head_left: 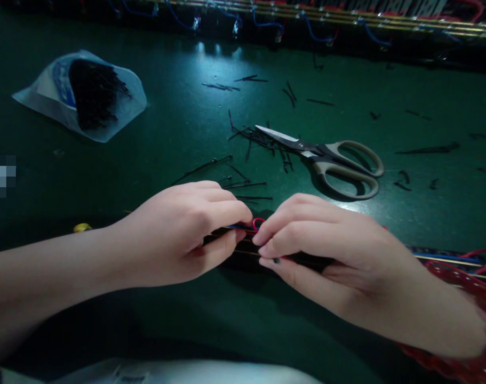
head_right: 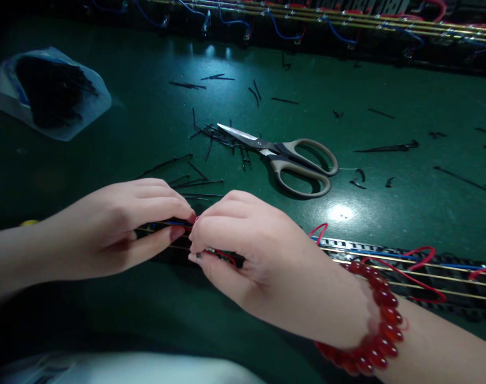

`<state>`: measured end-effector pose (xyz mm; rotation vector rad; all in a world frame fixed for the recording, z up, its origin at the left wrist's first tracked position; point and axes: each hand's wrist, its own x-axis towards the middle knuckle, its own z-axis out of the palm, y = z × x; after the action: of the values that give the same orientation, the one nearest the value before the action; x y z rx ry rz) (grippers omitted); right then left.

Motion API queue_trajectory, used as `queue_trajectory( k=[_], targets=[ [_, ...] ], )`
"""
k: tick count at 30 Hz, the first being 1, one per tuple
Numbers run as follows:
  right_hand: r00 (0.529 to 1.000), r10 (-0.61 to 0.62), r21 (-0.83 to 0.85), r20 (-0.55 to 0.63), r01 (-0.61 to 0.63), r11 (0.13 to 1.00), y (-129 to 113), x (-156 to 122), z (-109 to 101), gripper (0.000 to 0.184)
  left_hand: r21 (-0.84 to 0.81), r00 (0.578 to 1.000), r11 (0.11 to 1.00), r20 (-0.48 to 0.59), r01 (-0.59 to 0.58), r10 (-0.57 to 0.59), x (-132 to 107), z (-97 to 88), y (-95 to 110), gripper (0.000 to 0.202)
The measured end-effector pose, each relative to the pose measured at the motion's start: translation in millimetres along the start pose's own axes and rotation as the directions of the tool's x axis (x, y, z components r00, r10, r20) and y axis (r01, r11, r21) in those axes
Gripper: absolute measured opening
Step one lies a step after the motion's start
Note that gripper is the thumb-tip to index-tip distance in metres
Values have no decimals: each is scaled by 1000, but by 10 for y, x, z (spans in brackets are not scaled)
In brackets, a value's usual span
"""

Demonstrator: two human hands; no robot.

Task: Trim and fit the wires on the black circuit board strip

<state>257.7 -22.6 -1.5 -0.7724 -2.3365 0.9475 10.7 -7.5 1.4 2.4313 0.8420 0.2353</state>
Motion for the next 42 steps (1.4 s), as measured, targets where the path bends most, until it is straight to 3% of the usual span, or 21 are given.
queue_trajectory(
  k=[18,25,32,38,42],
  targets=[
    [1000,3,-5,25,-3,1000,-13,1,13,15,-10,1000,1000,7,-14,14,16,-7,15,20],
    [1000,25,0,10,-25,1000,-20,-15,18,15,3,1000,1000,17,-21,20,12,-17,-16,28],
    [1000,5,-11,2,-5,1000,-13,-10,28,14,24,1000,1000,13,5,-5,4,0,-28,29],
    [1000,13,-21,8,-13,1000,-3,3,31,15,38,995,995,25,96,-97,-24,6,-14,28],
    [1000,11,-20,0,-11,1000,-14,0,25,15,56,998,996,20,66,-67,-22,2,-7,30]
  ],
)
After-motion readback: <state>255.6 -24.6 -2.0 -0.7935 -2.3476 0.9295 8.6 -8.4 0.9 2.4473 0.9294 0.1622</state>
